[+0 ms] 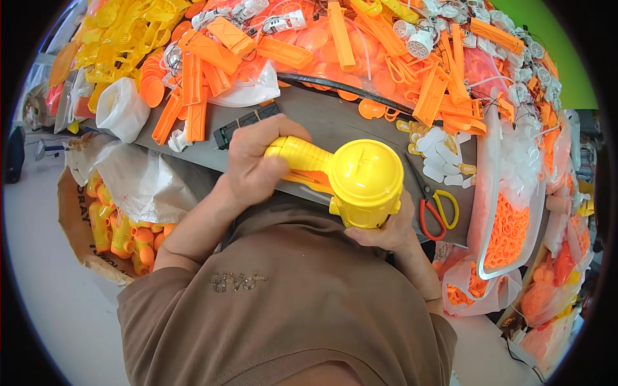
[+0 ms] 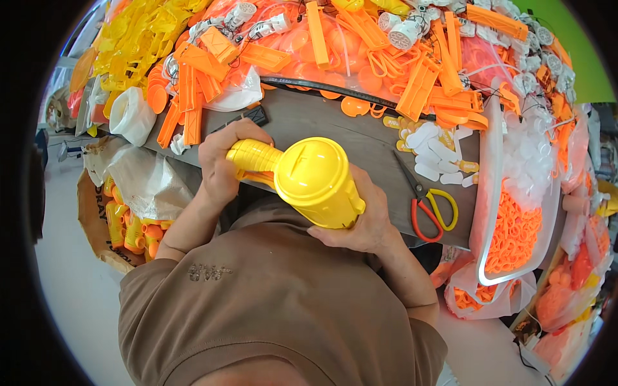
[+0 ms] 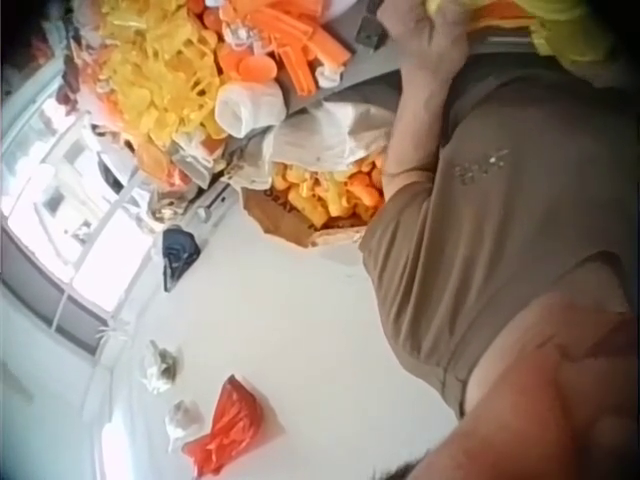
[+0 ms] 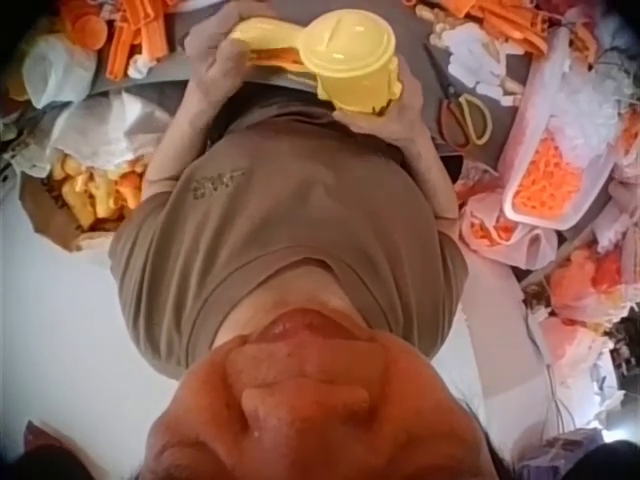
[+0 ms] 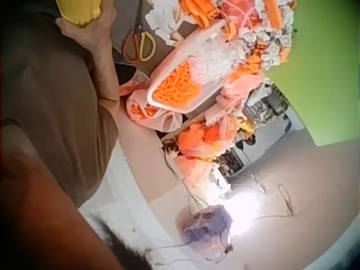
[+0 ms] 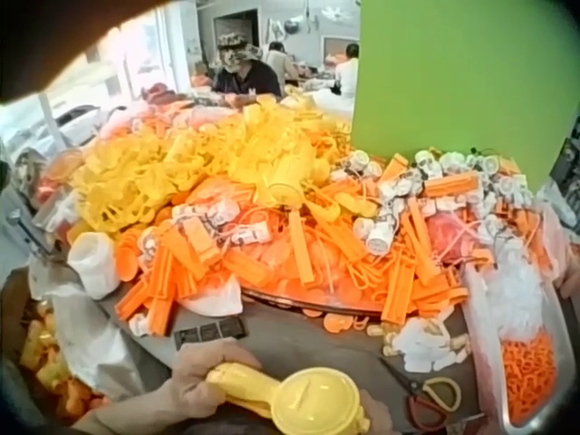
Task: Assembling a yellow plastic toy launcher by inserting internal mechanisms and snapping on outer casing parts.
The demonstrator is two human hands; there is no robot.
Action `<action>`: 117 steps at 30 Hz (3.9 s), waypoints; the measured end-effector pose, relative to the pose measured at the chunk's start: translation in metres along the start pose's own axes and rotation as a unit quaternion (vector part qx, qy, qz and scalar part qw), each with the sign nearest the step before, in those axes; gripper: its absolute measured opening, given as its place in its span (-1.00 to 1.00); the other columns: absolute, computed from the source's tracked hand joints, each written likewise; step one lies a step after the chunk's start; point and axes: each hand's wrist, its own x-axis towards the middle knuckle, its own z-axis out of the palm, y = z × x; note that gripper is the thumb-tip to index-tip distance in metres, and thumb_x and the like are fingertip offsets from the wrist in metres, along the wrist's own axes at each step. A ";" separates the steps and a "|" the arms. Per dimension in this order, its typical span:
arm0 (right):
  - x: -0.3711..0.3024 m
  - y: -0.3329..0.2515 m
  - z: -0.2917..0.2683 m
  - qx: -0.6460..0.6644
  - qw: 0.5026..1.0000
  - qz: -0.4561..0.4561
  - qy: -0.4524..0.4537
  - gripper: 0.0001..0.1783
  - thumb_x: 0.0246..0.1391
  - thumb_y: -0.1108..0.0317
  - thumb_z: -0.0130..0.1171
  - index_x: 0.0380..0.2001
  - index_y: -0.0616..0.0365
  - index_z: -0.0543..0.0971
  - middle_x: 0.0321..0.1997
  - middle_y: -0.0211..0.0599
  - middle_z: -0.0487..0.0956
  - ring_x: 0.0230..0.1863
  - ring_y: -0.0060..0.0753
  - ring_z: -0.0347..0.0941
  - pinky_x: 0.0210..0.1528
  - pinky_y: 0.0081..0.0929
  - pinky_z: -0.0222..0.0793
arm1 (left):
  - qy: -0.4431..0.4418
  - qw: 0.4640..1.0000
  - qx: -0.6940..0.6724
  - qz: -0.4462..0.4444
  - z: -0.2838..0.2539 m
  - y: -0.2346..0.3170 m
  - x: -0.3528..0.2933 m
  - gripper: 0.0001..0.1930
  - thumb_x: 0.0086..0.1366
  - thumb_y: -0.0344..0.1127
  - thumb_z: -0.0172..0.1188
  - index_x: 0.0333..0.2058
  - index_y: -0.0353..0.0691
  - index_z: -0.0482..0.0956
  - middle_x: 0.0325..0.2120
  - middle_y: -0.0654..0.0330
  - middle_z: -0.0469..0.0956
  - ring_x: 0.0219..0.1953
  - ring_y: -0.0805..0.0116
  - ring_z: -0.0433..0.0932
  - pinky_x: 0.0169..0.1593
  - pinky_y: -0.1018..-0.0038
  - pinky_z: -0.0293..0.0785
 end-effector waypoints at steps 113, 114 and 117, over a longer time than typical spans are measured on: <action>0.011 -0.015 0.006 -0.207 0.913 -0.310 0.168 -0.29 -0.05 -0.12 0.21 -0.23 0.47 0.44 -0.55 -0.16 0.52 -0.64 -0.30 0.47 -0.61 -0.47 0.41 | -0.123 0.810 -0.574 -0.006 0.026 -0.026 0.021 -0.11 -0.25 -0.18 0.45 0.07 -0.13 0.13 -0.17 -0.01 0.37 -0.12 -0.17 0.46 0.00 -0.09 0.37; 0.011 -0.011 0.008 -0.206 0.913 -0.310 0.166 -0.29 -0.05 -0.12 0.21 -0.23 0.47 0.44 -0.55 -0.16 0.52 -0.64 -0.30 0.47 -0.61 -0.47 0.41 | -0.147 0.836 -0.529 -0.023 0.023 -0.024 0.020 -0.13 -0.24 -0.17 0.49 0.06 -0.09 0.17 -0.20 0.09 0.38 -0.14 -0.09 0.46 0.01 -0.02 0.33; 0.012 -0.003 0.011 -0.170 0.903 -0.351 0.181 -0.28 -0.02 -0.16 0.18 -0.22 0.45 0.42 -0.57 -0.21 0.51 -0.67 -0.36 0.44 -0.65 -0.50 0.36 | -0.141 0.832 -0.536 -0.041 0.027 -0.016 0.020 -0.18 -0.26 -0.18 0.50 -0.02 -0.10 0.20 -0.24 0.12 0.41 -0.17 -0.05 0.47 -0.07 0.06 0.35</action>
